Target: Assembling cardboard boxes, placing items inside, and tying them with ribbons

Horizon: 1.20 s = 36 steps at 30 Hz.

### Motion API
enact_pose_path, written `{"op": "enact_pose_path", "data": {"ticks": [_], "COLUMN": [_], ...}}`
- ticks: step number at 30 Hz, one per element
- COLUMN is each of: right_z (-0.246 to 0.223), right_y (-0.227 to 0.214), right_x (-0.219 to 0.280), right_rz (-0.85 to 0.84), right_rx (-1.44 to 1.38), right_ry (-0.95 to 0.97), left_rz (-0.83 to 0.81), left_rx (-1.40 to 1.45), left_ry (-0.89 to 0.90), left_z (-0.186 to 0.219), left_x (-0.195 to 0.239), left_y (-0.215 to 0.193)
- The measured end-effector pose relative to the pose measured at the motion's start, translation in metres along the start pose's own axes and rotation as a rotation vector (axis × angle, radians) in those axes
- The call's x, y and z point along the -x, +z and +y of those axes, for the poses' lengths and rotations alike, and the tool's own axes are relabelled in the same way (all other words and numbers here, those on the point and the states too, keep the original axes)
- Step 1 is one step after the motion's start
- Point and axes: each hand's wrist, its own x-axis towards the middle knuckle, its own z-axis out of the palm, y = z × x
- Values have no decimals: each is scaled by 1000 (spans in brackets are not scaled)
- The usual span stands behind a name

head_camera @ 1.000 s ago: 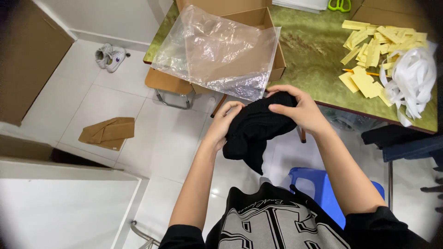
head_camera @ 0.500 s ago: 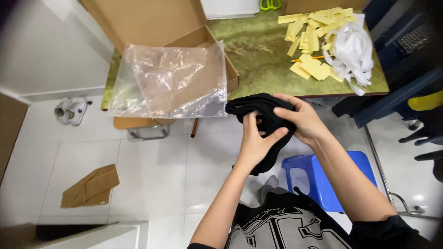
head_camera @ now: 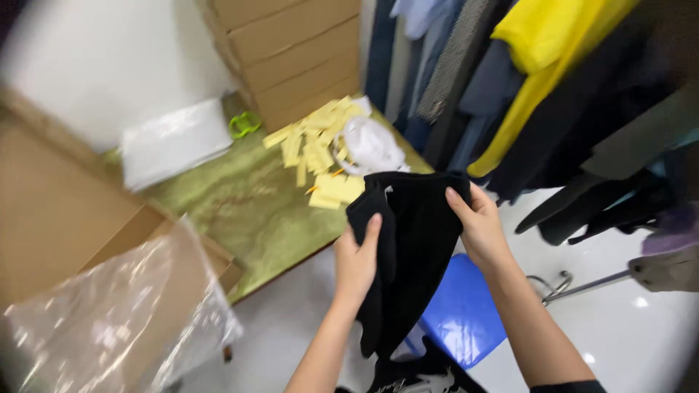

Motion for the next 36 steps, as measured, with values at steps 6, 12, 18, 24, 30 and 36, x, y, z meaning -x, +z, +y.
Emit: {"op": "enact_pose_path", "data": {"ticks": [6, 12, 18, 24, 30, 36], "right_z": [-79, -127, -176, -263, -315, -303], "right_y": [-106, -209, -233, -162, -143, -182], "right_x": [-43, -61, -66, -87, -222, -315], "right_rz": [385, 666, 765, 745, 605, 976], "right_rx": [19, 28, 70, 488, 421, 198], "right_ry": [-273, -341, -370, -706, -536, -288], "left_rz": [-114, -277, -451, -712, -917, -983], "left_rx": [-60, -54, 58, 275, 259, 270], "left_ry": [86, 211, 228, 350, 346, 308], "left_z": [28, 48, 81, 126, 145, 170], "left_x": [-82, -149, -207, -234, -250, -284], "left_y": [73, 159, 243, 316, 362, 380]}}
